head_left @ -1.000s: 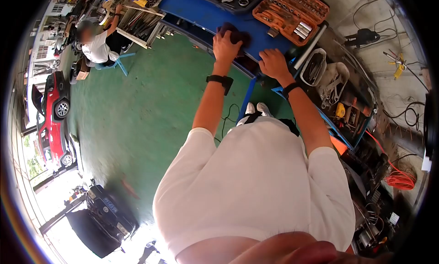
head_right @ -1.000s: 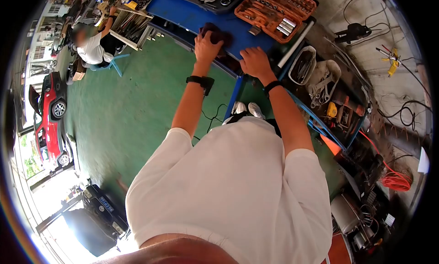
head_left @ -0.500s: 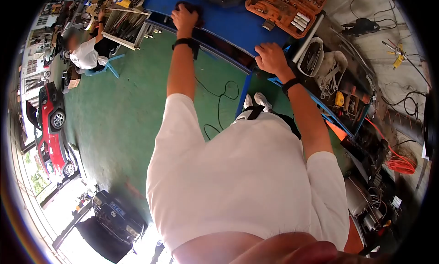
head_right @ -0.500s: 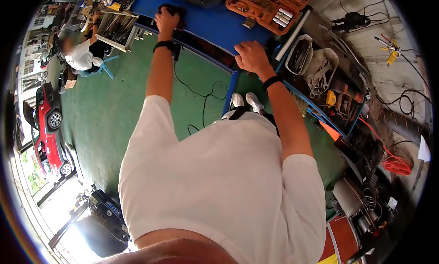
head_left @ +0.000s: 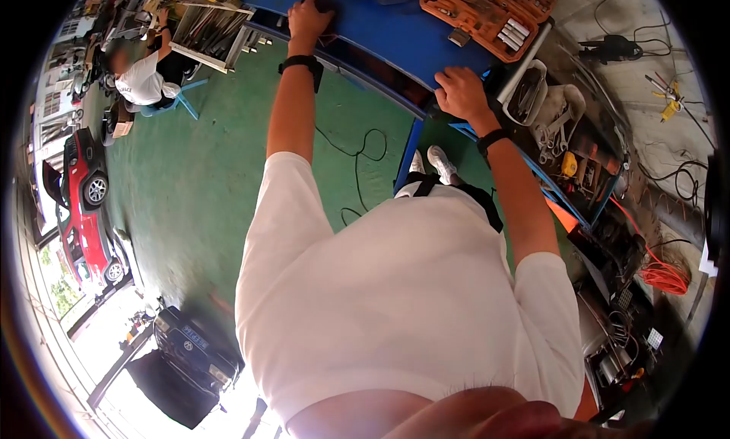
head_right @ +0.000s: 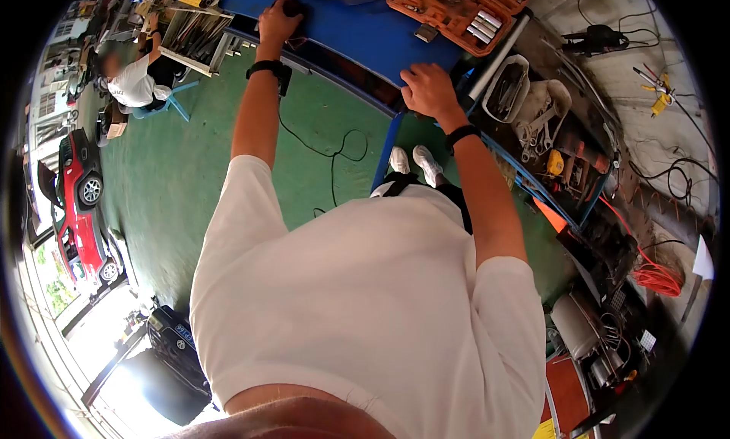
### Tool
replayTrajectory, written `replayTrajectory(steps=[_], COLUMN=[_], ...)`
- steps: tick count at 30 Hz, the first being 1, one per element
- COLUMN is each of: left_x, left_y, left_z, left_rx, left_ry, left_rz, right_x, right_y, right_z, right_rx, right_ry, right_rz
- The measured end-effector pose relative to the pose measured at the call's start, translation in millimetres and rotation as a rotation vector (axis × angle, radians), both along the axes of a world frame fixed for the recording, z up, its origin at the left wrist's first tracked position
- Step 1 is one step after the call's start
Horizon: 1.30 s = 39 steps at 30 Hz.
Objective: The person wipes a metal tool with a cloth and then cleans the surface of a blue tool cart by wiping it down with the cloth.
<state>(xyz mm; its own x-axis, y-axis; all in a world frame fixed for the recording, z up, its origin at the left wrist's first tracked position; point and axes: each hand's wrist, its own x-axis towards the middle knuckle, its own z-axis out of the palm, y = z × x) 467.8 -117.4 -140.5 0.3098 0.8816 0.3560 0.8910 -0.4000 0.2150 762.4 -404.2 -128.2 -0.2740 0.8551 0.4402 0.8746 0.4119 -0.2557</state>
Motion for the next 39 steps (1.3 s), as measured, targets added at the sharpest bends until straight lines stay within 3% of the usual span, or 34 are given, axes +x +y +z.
replayTrajectory(steps=[6, 10, 15, 18, 21, 29, 33, 39], left_x=[22, 54, 98, 102, 96, 83, 70, 62], left_y=[-24, -63, -131, -170, -188, -132, -86, -53], left_z=[23, 32, 50, 68, 58, 53, 42, 8], left_rx=[-0.218, -0.184, -0.338, -0.472, -0.43, -0.436, -0.314, -0.234], left_ry=[0.158, 0.154, 0.166, 0.071, -0.066, -0.017, 0.01, -0.051], left_rz=[-0.129, -0.138, -0.189, -0.076, -0.05, 0.005, 0.187, 0.153], right_x=[0, -1, 1, 0, 1, 1, 1, 1], right_y=[1, 0, 2, 1, 4, -1, -2, -1], right_z=[-6, -3, -7, -3, -5, -4, -4, -5], right_rx=[-0.003, 0.011, -0.003, -0.004, 0.01, -0.028, -0.042, -0.002], right_ry=[-0.032, -0.059, -0.079, -0.098, -0.108, -0.094, -0.097, -0.005], right_rz=[-0.005, -0.017, 0.012, 0.007, 0.006, -0.029, -0.059, -0.007])
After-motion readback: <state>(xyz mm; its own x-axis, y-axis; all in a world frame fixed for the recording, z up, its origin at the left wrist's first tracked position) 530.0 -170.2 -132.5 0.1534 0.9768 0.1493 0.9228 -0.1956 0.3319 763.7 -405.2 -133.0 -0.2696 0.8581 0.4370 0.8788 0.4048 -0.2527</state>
